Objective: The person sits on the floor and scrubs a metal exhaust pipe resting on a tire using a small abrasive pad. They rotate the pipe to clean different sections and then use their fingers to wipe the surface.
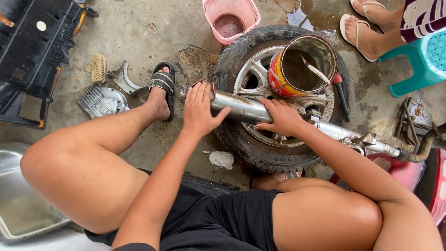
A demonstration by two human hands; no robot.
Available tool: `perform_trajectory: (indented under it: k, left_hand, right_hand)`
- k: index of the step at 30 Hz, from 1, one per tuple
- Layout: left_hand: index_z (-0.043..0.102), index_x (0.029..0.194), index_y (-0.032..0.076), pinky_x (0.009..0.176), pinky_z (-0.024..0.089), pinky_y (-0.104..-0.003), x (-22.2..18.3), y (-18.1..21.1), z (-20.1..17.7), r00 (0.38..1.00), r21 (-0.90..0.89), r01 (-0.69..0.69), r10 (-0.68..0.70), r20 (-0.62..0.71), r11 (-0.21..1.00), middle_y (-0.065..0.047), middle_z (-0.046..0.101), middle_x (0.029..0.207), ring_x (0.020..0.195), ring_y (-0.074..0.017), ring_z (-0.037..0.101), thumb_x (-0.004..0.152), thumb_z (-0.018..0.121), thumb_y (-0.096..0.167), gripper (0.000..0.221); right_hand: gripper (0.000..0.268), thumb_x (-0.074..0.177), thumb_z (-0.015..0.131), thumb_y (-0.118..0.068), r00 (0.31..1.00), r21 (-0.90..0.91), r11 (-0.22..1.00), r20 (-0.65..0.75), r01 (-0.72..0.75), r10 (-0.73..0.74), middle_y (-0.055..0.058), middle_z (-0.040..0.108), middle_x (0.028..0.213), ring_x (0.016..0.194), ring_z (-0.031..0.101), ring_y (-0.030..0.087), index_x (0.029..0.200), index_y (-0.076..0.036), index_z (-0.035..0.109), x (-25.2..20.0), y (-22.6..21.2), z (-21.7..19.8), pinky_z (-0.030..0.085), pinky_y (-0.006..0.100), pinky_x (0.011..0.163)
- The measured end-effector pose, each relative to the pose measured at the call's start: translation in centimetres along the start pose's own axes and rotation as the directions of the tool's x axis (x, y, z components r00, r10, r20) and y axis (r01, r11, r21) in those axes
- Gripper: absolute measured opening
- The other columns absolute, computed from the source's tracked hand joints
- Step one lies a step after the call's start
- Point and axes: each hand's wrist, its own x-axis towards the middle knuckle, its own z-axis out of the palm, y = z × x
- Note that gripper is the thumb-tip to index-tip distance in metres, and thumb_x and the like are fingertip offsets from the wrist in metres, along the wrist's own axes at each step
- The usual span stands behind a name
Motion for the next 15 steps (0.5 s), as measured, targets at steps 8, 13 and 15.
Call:
perform_trajectory:
  k: [8, 13, 15]
  left_hand:
    - [0.037, 0.150, -0.005, 0.127, 0.016, -0.050, -0.6, 8.7, 1.9, 0.925, -0.083, -0.139, 0.159, 0.344, 0.987, -0.028, 0.039, 0.156, 0.151, -0.0384, 0.031, 0.087, 0.041, 0.082, 0.107]
    - [0.052, 0.137, -0.002, 0.121, 0.029, -0.049, 0.5, 1.7, 0.3, 0.979, -0.001, -0.067, 0.066, 0.191, 0.998, -0.025, 0.058, 0.131, 0.134, -0.0385, 0.050, 0.087, 0.060, 0.073, 0.091]
    - [0.053, 0.136, -0.012, 0.121, 0.026, -0.052, -0.5, 0.8, -0.1, 0.999, 0.096, -0.028, 0.024, 0.046, 0.995, -0.030, 0.055, 0.139, 0.138, -0.0418, 0.047, 0.083, 0.055, 0.081, 0.107]
  right_hand:
    - [0.092, 0.087, 0.068, -0.063, 1.000, -0.032, 0.999, -0.008, 0.012, -0.012, 0.017, 0.054, 0.138, 0.129, 0.053, 0.039, 0.156, -0.016, 0.031, 0.1, 0.8, 1.2, 0.043, 0.058, 0.106]
    - [0.092, 0.088, 0.065, -0.067, 1.000, 0.043, 0.999, 0.005, 0.001, -0.001, 0.018, 0.056, 0.137, 0.130, 0.053, 0.038, 0.156, -0.014, 0.034, -0.5, -0.5, -0.4, 0.041, 0.057, 0.108]
    - [0.093, 0.086, 0.065, -0.068, 1.000, 0.009, 1.000, 0.001, 0.004, -0.004, 0.017, 0.057, 0.136, 0.129, 0.054, 0.037, 0.155, -0.015, 0.034, -0.3, -0.5, -0.4, 0.042, 0.056, 0.108]
